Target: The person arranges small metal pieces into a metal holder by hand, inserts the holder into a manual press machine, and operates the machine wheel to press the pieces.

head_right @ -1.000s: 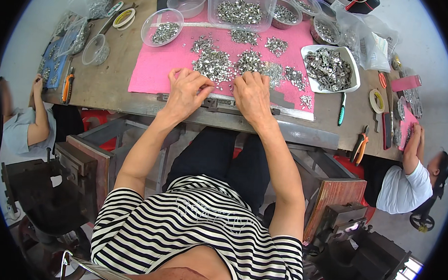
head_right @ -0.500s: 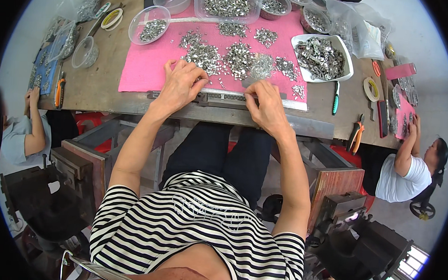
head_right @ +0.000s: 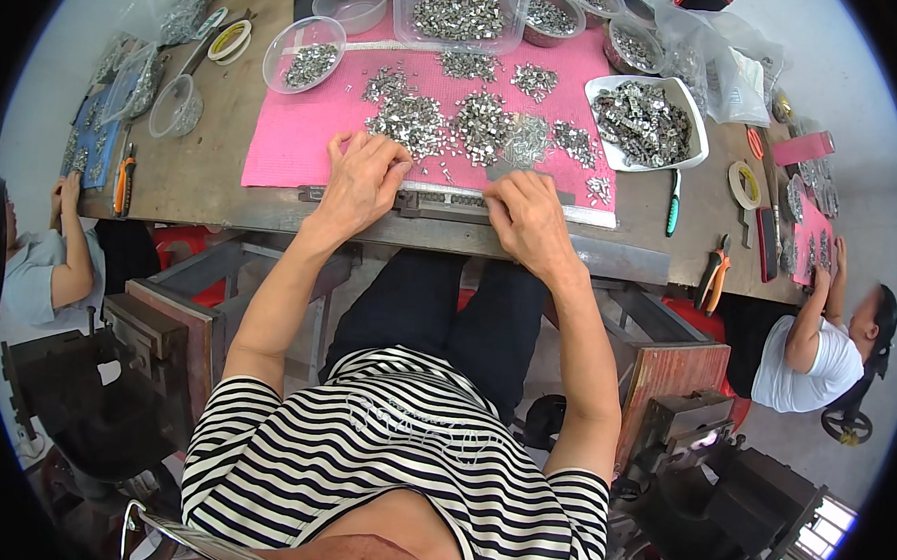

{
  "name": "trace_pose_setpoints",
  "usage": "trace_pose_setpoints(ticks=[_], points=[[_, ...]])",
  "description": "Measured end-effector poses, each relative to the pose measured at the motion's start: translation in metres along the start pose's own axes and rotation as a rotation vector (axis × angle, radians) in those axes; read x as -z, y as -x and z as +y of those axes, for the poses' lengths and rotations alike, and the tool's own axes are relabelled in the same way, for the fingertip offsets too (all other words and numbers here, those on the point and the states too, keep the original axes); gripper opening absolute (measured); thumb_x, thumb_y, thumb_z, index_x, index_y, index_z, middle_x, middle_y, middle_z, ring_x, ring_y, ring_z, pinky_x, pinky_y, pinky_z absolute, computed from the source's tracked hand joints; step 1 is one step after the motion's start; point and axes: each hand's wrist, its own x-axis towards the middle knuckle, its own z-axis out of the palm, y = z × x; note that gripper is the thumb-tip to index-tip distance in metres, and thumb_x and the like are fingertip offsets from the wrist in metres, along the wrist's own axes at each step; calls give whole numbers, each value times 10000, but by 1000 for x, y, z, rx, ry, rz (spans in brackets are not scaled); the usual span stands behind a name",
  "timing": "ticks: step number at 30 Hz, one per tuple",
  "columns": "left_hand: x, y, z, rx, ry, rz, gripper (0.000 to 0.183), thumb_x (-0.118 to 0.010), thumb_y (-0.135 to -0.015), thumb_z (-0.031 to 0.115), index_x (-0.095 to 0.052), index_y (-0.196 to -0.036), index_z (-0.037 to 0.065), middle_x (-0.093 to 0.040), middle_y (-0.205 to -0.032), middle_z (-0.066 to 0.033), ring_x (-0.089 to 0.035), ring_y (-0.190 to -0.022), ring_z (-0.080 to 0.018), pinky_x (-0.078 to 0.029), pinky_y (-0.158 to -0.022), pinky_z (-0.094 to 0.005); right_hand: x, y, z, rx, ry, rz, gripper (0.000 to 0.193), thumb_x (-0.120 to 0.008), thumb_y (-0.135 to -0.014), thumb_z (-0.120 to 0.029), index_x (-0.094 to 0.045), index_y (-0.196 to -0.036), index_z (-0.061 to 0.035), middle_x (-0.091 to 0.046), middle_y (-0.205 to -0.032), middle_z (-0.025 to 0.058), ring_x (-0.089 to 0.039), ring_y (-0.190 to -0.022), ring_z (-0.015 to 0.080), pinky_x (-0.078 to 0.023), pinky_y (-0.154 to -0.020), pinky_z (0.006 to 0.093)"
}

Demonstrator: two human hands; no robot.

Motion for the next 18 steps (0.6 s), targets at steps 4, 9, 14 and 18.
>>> trace_pose_setpoints(ticks=[4, 9, 14, 18], points=[[-1, 0, 0, 4, 3, 6, 48, -702, -908, 118, -668, -939, 102, -622, -869, -4, -560, -891, -217, -309, -1028, -523, -20, -29, 1, 45, 62, 94, 104, -711, -849, -20, -680, -942, -55, -630, -928, 70, -604, -910, 267, -433, -824, 390], [-1, 1, 2, 8, 8, 1, 43, -701, -908, 123, -673, -933, 102, -616, -863, -2, -559, -886, -213, -307, -1031, -508, -45, -53, 7, 74, 189, 154, 119, -724, -849, -60, -699, -965, -70, -596, -889, 65, -581, -903, 260, -425, -828, 392], [-1, 1, 2, 30, 16, 9, 42, -699, -907, 125, -681, -935, 99, -623, -869, -4, -562, -887, -214, -310, -1026, -496, -43, -59, 4, 126, 291, 63, 99, -723, -849, -103, -683, -933, -71, -584, -895, 68, -569, -931, 258, -416, -850, 392], [-4, -4, 0, 51, 14, -42, 41, -703, -886, 130, -690, -918, 108, -638, -905, -14, -566, -946, -236, -312, -1019, -565, -40, -58, 8, 83, 300, 42, 102, -723, -846, -119, -670, -915, -66, -591, -912, 70, -573, -935, 262, -419, -853, 397]])
